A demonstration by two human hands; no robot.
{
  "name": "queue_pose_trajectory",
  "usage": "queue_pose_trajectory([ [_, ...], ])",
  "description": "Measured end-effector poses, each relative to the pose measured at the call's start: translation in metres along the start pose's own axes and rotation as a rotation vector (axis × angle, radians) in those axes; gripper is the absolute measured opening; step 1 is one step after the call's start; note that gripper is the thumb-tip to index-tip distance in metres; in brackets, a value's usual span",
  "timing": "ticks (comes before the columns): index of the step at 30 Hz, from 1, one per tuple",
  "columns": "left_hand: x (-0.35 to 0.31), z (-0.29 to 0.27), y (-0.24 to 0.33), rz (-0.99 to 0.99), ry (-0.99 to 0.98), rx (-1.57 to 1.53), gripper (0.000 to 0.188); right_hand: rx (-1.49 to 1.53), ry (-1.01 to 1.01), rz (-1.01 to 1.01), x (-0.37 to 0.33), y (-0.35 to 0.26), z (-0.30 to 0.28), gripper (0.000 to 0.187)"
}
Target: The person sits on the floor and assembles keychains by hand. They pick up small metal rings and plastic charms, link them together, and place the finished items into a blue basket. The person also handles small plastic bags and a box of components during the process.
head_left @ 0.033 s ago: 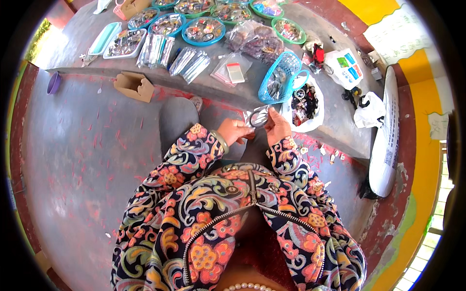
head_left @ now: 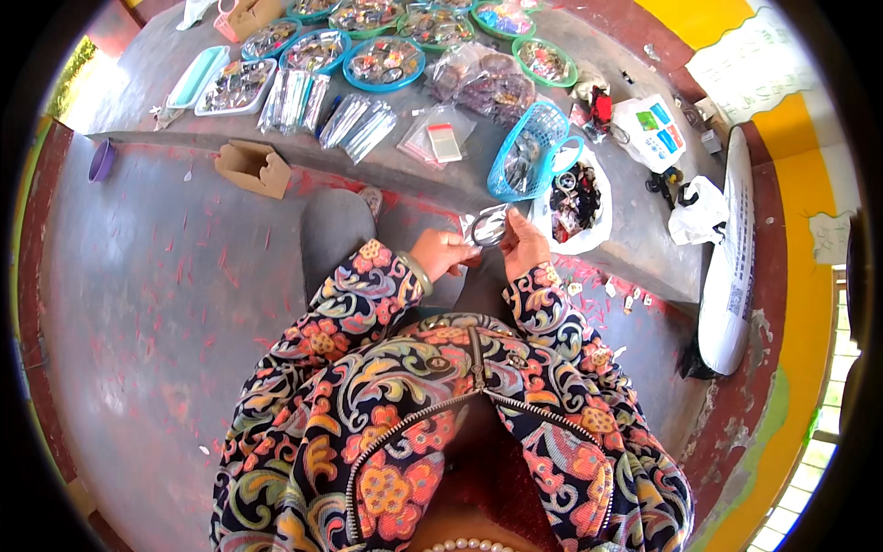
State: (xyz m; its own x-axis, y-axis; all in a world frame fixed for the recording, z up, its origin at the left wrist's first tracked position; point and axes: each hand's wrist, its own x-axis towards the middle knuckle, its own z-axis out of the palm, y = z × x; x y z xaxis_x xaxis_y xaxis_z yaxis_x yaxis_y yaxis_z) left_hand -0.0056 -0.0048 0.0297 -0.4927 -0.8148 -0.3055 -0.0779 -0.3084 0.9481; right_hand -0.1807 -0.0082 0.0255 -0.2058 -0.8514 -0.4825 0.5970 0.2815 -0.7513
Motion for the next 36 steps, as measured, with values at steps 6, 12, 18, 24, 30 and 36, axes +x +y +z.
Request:
queue_pose_trajectory([
  [6, 0.005, -0.006, -0.011, -0.028, 0.002, -0.21, 0.022, -0.313, -0.204, 0.141, 0.011, -0.02, -0.019, 0.01],
  [12, 0.009, -0.012, -0.017, -0.106, 0.041, -0.163, 0.023, -0.518, -0.235, 0.229, 0.02, -0.044, -0.031, 0.011],
  [18, 0.008, -0.011, -0.021, -0.111, 0.064, -0.127, 0.024, -0.578, -0.154, 0.085, 0.065, -0.068, -0.038, 0.014],
  [24, 0.008, -0.01, -0.02, -0.116, 0.074, -0.128, 0.023, -0.367, 0.012, -0.137, 0.142, -0.096, -0.035, 0.018],
  [30, 0.015, -0.009, -0.019, -0.151, 0.086, -0.133, 0.023, 0.019, -0.116, 0.727, 0.2, -0.104, -0.061, 0.024],
  [36, 0.009, -0.013, -0.021, -0.16, 0.027, -0.069, 0.025, -0.647, -0.175, 0.385, 0.151, -0.047, -0.005, 0.021],
])
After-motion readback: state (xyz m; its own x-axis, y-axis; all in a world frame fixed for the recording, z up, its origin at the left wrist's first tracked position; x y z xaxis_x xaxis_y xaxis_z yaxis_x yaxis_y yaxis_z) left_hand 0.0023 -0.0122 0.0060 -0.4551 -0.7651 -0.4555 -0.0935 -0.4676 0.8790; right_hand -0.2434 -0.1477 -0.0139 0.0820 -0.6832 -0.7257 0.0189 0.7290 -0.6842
